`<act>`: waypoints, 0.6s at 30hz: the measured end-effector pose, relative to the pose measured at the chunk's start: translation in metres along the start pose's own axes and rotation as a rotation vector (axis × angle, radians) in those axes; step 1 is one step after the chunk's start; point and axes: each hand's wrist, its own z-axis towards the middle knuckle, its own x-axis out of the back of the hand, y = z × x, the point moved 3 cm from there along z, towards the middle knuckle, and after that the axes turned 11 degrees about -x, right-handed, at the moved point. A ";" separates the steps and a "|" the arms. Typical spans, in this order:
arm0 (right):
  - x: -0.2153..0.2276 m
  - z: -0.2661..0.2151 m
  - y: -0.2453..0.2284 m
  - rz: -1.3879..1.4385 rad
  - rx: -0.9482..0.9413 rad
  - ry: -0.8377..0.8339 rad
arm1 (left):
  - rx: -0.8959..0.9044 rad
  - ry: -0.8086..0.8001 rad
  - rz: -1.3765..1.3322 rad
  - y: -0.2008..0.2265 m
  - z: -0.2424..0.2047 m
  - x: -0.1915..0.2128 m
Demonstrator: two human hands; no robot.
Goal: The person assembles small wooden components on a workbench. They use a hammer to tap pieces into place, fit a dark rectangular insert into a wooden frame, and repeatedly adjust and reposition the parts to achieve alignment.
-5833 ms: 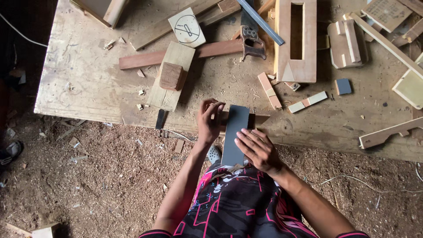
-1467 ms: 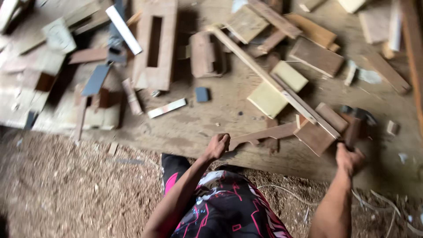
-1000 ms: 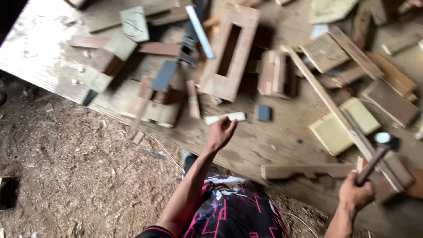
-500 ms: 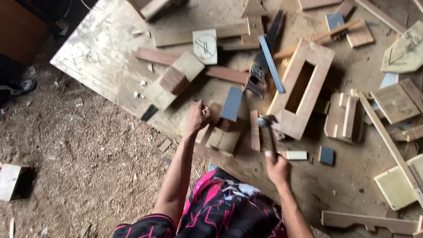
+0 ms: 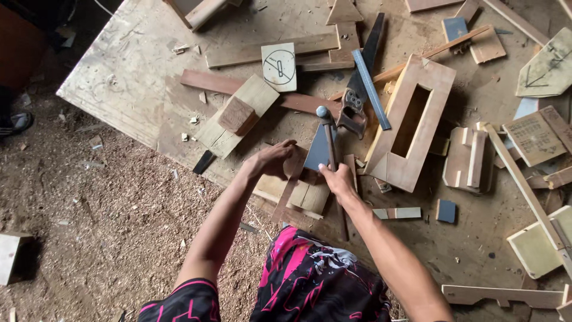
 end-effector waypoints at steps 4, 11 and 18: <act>0.020 -0.030 -0.006 0.148 -0.179 -0.140 | -0.049 0.065 0.128 0.011 -0.011 -0.005; 0.064 -0.062 -0.001 0.226 -0.204 -0.166 | 0.039 0.118 0.097 0.015 -0.021 0.007; 0.094 -0.103 0.052 0.266 -0.220 -0.145 | 0.204 0.107 0.176 0.047 -0.029 0.014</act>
